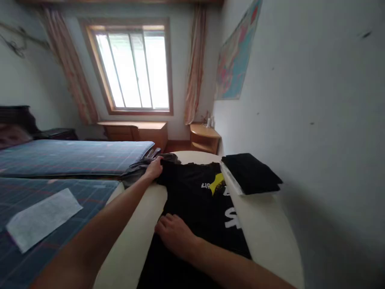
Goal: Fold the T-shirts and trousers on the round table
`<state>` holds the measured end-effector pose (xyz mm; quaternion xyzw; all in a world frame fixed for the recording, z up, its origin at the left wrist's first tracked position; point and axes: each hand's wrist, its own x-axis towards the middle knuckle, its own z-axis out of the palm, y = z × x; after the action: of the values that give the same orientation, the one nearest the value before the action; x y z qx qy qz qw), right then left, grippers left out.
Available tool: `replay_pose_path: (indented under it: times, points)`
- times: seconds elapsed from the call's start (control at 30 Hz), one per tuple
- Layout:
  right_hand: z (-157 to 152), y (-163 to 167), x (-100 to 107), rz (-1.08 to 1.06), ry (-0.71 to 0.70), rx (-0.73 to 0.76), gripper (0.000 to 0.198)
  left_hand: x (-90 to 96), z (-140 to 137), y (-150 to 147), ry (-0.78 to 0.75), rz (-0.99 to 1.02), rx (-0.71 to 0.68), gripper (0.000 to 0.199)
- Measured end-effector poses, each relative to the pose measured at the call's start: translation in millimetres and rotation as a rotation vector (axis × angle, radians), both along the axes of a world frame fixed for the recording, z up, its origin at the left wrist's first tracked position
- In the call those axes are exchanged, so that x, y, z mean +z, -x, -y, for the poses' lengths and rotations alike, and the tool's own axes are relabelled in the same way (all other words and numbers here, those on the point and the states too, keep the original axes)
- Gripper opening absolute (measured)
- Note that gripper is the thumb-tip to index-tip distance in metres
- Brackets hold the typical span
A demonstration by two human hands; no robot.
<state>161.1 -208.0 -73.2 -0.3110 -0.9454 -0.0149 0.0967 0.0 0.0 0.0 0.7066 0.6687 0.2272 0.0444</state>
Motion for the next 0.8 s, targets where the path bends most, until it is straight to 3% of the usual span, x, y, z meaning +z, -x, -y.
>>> replay_pose_path:
  times: [0.23,0.43,0.6,0.67,0.8]
  points:
    - [30,-21,15,-0.145,0.177,0.089,0.068,0.7,1,1,-0.032,0.004,-0.014,0.047]
    - [36,-20,23,-0.11,0.182,0.118,0.042,-2.5,-3,3,-0.046,0.015,-0.023,0.046]
    - [43,-20,23,-0.128,0.357,0.321,0.065,-5.4,-4,3,-0.063,0.033,-0.028,0.045]
    - [41,-21,23,-0.151,0.41,0.401,0.066,-6.1,-3,2,-0.074,0.043,-0.028,0.044]
    - [27,-27,26,-0.195,0.431,0.314,0.065,-3.3,0,-4,-0.116,0.072,-0.035,0.041]
